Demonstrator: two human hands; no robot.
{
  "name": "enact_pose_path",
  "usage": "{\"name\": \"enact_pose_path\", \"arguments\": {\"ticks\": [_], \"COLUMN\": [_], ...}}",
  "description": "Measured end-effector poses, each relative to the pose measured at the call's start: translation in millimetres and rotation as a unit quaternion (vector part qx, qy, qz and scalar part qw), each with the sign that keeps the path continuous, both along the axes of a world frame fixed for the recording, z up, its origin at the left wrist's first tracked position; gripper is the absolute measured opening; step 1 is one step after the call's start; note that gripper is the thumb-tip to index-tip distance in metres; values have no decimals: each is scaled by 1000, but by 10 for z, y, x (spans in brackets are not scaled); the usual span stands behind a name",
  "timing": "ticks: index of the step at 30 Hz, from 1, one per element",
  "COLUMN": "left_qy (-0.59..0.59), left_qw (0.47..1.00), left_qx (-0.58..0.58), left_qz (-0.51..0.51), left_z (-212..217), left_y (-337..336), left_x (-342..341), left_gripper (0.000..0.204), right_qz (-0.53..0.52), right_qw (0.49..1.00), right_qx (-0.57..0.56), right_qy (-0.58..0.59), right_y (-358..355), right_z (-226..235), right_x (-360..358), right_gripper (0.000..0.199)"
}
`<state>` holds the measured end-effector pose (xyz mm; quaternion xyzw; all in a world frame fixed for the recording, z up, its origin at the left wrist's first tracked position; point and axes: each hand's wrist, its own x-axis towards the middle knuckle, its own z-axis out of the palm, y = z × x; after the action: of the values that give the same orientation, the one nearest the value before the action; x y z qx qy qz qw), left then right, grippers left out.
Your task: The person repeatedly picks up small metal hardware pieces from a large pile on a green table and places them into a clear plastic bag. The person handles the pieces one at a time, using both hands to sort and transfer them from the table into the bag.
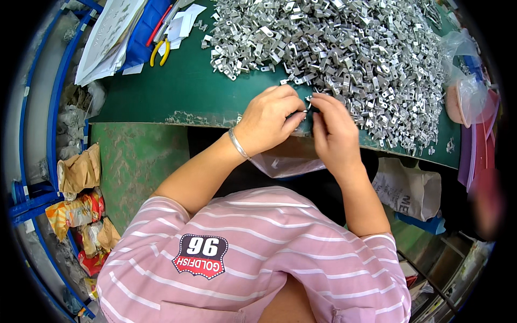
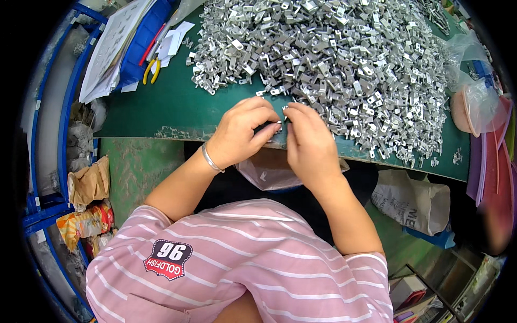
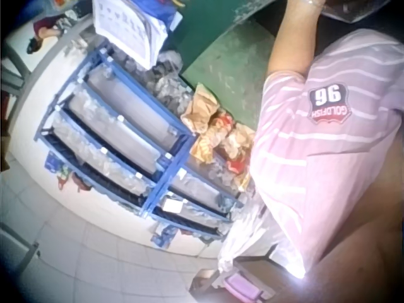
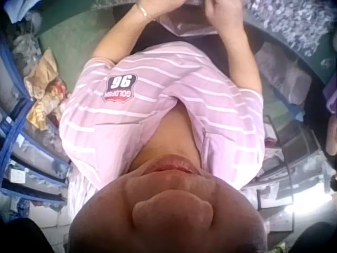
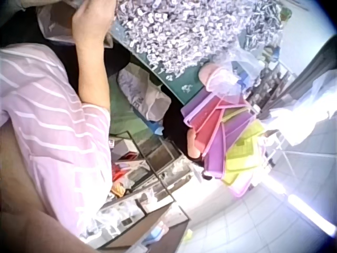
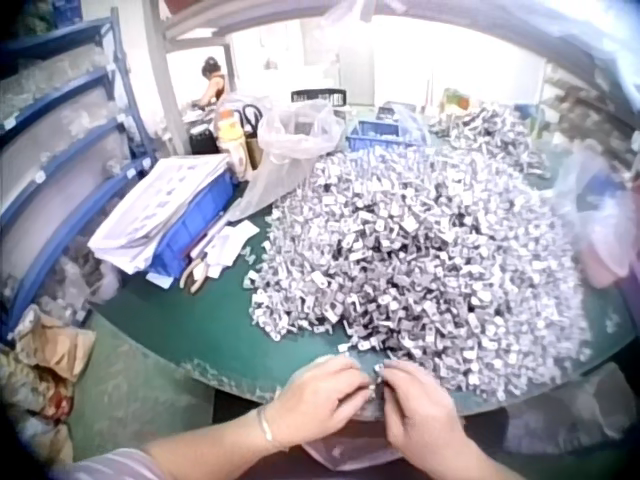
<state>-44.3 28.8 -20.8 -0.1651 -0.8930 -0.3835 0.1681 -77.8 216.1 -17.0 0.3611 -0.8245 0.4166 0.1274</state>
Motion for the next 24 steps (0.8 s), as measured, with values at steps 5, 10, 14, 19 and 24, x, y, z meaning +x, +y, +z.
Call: {"name": "enact_pose_path", "arguments": {"ticks": [5, 10, 14, 19, 24], "left_qy": [27, 45, 171, 135, 87], "left_qw": [995, 987, 984, 964, 975], "left_qx": [-20, 5, -52, -129, -145], "left_qz": [-96, -157, 9, 188, 143], "left_z": [47, 78, 289, 464, 315], "left_y": [-112, -252, -432, -589, -716], "left_x": [131, 299, -5, -796, -1073], "left_gripper": [14, 19, 35, 104, 89], "right_qz": [46, 171, 112, -38, -77], "right_qw": [998, 972, 991, 957, 939], "right_qx": [32, 59, 24, 151, 222], "right_qy": [3, -152, 74, 247, 252], "right_y": [-110, 87, -73, -660, -832], "right_z": [1, 190, 318, 660, 508], "right_x": [-9, 46, -127, -765, -1005], "right_gripper": [22, 15, 17, 49, 66]}}
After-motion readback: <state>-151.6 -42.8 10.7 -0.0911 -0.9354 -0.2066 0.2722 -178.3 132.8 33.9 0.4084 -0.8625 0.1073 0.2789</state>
